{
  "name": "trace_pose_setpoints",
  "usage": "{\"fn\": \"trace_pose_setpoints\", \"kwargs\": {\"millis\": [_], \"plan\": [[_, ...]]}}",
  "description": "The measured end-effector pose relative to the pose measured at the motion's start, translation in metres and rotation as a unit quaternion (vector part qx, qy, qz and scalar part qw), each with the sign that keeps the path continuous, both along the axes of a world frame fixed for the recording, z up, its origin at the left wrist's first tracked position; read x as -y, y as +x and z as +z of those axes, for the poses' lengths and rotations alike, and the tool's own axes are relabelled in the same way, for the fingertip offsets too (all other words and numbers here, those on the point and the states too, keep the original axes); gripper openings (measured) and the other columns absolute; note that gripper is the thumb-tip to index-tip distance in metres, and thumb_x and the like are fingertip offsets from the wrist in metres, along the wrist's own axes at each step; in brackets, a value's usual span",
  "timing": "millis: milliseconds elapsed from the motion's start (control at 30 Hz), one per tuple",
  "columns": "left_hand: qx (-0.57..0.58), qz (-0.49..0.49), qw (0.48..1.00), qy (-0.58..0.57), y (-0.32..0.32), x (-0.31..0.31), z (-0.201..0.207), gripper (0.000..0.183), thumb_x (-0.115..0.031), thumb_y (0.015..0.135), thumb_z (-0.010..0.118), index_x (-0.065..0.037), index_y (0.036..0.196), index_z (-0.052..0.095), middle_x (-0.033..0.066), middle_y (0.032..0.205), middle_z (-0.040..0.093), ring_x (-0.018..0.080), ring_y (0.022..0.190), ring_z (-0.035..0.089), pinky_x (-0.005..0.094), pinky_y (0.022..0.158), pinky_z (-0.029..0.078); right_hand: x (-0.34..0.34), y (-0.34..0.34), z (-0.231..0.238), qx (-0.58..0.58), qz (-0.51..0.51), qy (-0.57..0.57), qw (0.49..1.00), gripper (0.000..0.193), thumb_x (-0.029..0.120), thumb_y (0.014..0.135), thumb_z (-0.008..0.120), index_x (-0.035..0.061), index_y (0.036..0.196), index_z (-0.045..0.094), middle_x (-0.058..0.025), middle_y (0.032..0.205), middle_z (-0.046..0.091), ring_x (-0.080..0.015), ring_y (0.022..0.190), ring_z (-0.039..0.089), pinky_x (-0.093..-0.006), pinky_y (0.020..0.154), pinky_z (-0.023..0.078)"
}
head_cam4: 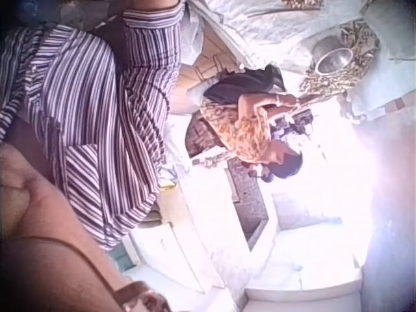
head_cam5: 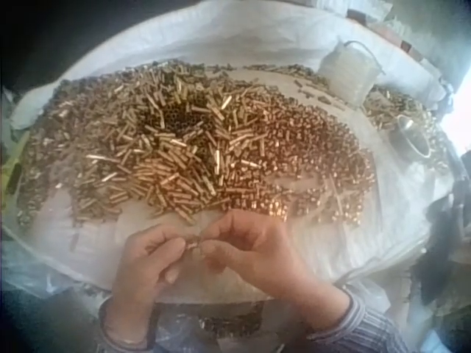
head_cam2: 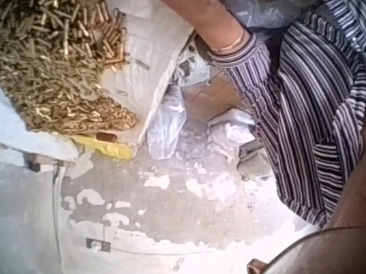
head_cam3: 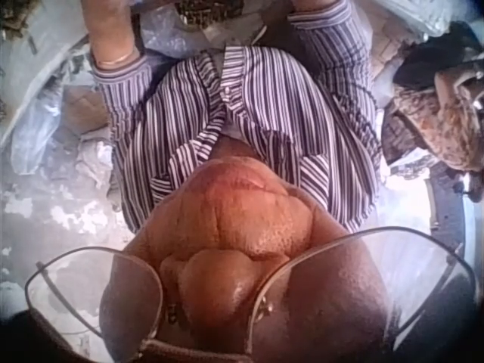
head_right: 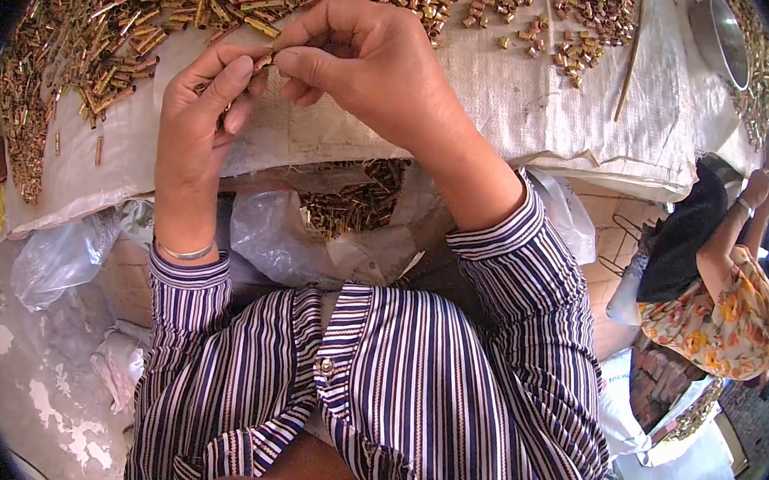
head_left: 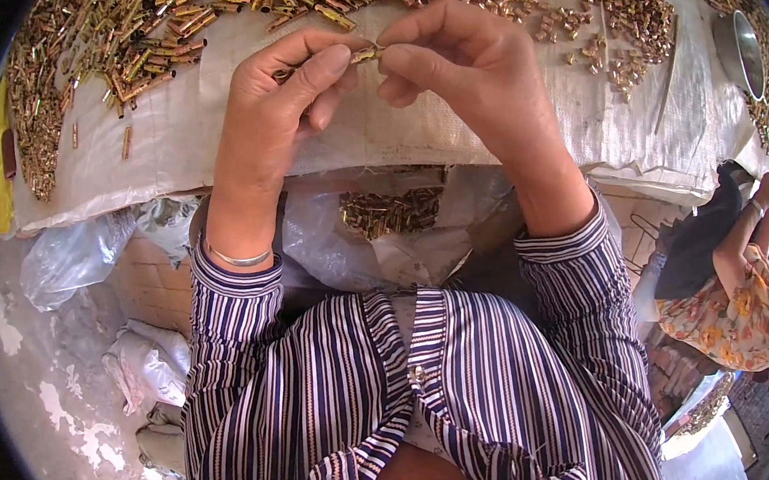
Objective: The person inspects and sorts metal casings on a workbench using a wooden stick.
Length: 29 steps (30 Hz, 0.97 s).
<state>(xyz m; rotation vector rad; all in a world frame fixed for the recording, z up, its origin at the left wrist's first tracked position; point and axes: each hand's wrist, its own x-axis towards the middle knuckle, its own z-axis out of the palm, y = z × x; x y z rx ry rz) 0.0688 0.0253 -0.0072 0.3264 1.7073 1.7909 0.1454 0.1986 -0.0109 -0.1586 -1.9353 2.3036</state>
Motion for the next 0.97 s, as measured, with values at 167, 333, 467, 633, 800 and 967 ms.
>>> {"fn": "trace_pose_setpoints", "kwargs": {"millis": [167,333,467,633,800,967], "plan": [[0.015,-0.012,1.0,-0.002,0.002,-0.002,0.005,0.019,-0.021,0.089,0.062,-0.005,0.097,0.067,-0.0024,0.066,0.055,0.0014,0.05,0.04,0.0153,0.044,0.026,-0.004,0.003,0.003,0.03,0.02,-0.038,0.999,0.015,0.009,0.086,0.064,-0.0028,0.094,0.062,-0.0076,0.076,0.066,-0.0132,0.067,0.065,-0.024,0.062,0.054],[0.039,-0.006,0.999,0.011,0.003,-0.002,0.004,0.017,-0.021,0.089,0.062,-0.004,0.093,0.066,-0.0018,0.066,0.055,0.0014,0.05,0.041,0.0148,0.044,0.027,-0.003,0.002,0.0,0.039,0.018,-0.068,0.997,0.014,0.01,0.085,0.066,-0.0024,0.091,0.062,-0.0066,0.073,0.065,-0.0129,0.065,0.065,-0.0241,0.06,0.053],[0.023,0.011,1.0,0.01,0.006,-0.005,-0.002,0.017,-0.021,0.089,0.063,-0.005,0.091,0.065,-0.0013,0.066,0.056,0.0015,0.049,0.04,0.0152,0.043,0.027,-0.001,0.002,0.002,0.026,-0.001,-0.054,0.998,0.012,0.007,0.084,0.066,-0.0038,0.086,0.062,-0.0064,0.072,0.064,-0.0125,0.063,0.064,-0.0244,0.058,0.055],[0.044,0.008,0.999,0.026,0.008,-0.007,0.003,0.017,-0.021,0.089,0.063,-0.005,0.089,0.064,-0.001,0.065,0.055,0.0016,0.048,0.039,0.0152,0.042,0.026,-0.003,0.004,0.001,0.006,0.012,-0.055,0.998,0.011,0.005,0.082,0.068,-0.0029,0.084,0.062,-0.0065,0.072,0.064,-0.0114,0.063,0.064,-0.023,0.058,0.054],[0.058,-0.02,0.997,0.043,0.008,-0.003,0.003,0.018,-0.023,0.089,0.063,-0.005,0.087,0.064,-0.0013,0.063,0.054,0.0007,0.047,0.037,0.0147,0.041,0.024,-0.005,0.006,-0.002,0.019,0.052,-0.092,0.994,0.013,0.009,0.082,0.07,-0.0014,0.085,0.062,-0.006,0.072,0.064,-0.0118,0.061,0.063,-0.0229,0.056,0.053],[0.078,-0.088,0.991,0.072,0.009,-0.007,0.005,0.021,-0.026,0.089,0.063,-0.005,0.084,0.063,-0.0015,0.062,0.054,-0.0005,0.045,0.036,0.0142,0.041,0.023,-0.013,0.012,-0.01,0.02,0.149,-0.228,0.962,0.014,0.011,0.083,0.069,0.0008,0.088,0.062,-0.0056,0.073,0.065,-0.0131,0.061,0.064,-0.0222,0.056,0.052]]}}
